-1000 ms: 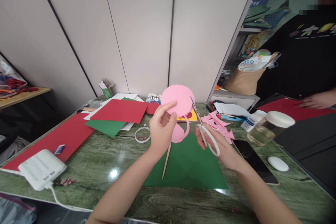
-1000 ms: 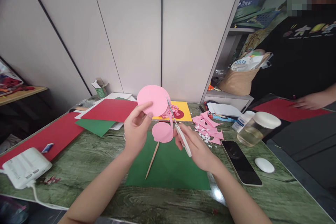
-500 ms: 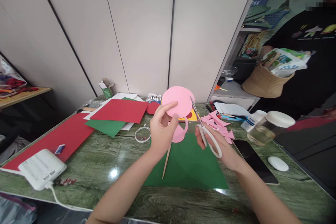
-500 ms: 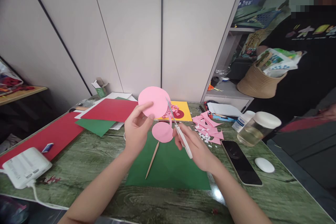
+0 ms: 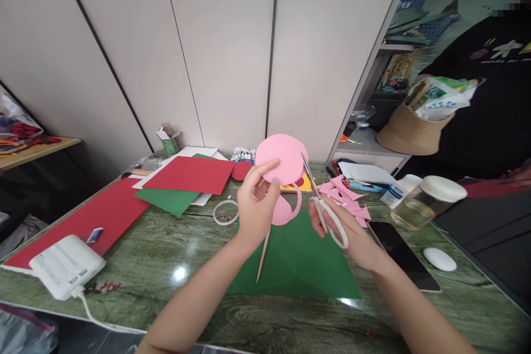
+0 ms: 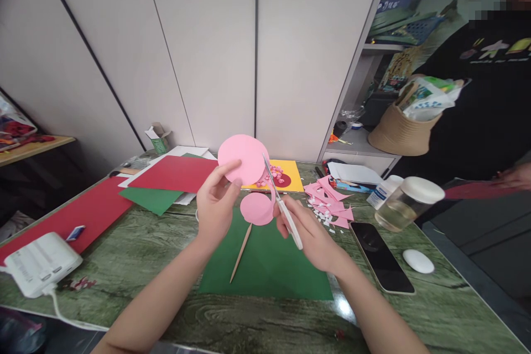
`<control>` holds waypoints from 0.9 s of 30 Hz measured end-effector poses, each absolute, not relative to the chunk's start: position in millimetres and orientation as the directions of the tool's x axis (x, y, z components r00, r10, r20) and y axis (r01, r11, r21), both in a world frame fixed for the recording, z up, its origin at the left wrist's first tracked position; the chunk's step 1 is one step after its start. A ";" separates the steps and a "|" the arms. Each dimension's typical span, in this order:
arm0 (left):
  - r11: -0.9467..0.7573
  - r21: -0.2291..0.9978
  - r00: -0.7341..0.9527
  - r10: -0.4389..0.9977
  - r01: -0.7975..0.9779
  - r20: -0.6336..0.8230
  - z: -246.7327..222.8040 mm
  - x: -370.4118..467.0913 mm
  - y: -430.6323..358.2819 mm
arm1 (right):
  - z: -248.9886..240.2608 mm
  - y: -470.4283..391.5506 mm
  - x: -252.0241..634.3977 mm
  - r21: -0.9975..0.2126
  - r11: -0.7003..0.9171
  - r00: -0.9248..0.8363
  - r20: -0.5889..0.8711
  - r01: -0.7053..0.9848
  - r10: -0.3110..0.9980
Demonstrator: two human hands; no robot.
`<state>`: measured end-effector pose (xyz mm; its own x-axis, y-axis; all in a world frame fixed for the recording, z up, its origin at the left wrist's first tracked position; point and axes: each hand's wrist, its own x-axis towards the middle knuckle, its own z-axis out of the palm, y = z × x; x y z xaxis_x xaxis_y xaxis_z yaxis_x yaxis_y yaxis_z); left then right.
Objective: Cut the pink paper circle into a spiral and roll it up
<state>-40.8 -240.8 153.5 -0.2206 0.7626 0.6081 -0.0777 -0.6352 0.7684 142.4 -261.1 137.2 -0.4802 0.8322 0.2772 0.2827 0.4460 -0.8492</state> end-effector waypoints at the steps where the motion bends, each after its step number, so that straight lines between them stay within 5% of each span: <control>1: -0.632 0.771 -0.227 0.765 -0.084 0.602 153.5 -40.5 -240.8 | 137.6 -261.1 142.0 -0.847 0.448 -0.480 0.279 0.286 0.832; 27: -0.629 0.775 -0.215 0.766 -0.060 0.606 155.0 -40.0 -244.4 | 135.5 -261.7 140.4 -0.850 0.444 -0.467 0.282 0.283 0.838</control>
